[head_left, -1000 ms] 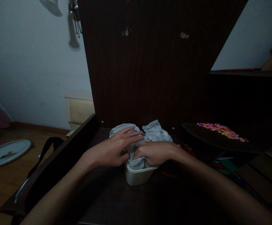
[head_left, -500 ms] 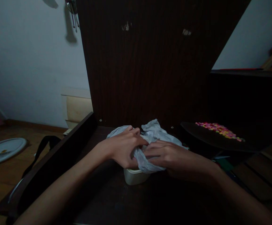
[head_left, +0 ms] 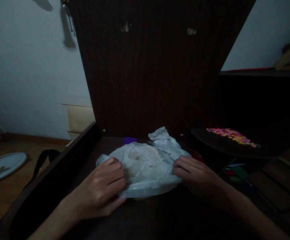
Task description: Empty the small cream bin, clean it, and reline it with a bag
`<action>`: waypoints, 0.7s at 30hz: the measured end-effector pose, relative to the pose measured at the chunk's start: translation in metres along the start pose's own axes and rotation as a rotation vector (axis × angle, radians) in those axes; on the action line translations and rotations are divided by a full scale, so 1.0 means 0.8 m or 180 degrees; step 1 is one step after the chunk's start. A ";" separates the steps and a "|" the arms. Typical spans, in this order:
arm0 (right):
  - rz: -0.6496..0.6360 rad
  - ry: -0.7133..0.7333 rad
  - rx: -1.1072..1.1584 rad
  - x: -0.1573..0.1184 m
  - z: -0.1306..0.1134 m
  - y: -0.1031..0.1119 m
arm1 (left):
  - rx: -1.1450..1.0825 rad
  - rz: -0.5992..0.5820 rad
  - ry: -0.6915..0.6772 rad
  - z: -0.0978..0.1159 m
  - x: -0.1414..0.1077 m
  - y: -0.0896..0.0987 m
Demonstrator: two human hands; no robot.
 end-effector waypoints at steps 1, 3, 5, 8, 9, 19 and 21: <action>-0.0034 0.0008 -0.0062 -0.007 0.001 -0.011 | 0.0015 0.0107 0.0058 0.003 -0.012 -0.001; -0.0222 -0.0045 -0.0018 -0.019 0.004 -0.033 | 0.0033 0.0195 0.0204 0.005 -0.035 -0.012; -0.0577 -0.0245 0.0311 -0.028 0.011 -0.048 | 0.0005 0.0074 0.0210 0.010 -0.056 -0.034; -0.0999 -0.0603 0.0924 -0.024 0.023 -0.038 | 0.0074 -0.0259 0.0274 0.008 -0.078 -0.072; -0.0992 -0.0717 0.1037 -0.015 0.029 -0.025 | 0.0106 -0.0320 0.0315 0.006 -0.083 -0.081; -0.1347 -0.0051 0.1161 0.114 -0.020 -0.051 | -0.0264 -0.0712 0.0835 -0.009 -0.096 -0.109; -0.1825 0.0041 0.1024 0.121 -0.027 -0.088 | -0.0224 -0.0679 0.0778 -0.008 -0.097 -0.112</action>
Point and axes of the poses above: each hand's wrist, its own x-axis towards the middle knuckle, its own y-axis out of the back of the hand, z = x × y, the point moved 10 cm from there along x, towards the middle knuckle, and after that the axes turned 9 degrees about z, right-handed, at the moved point
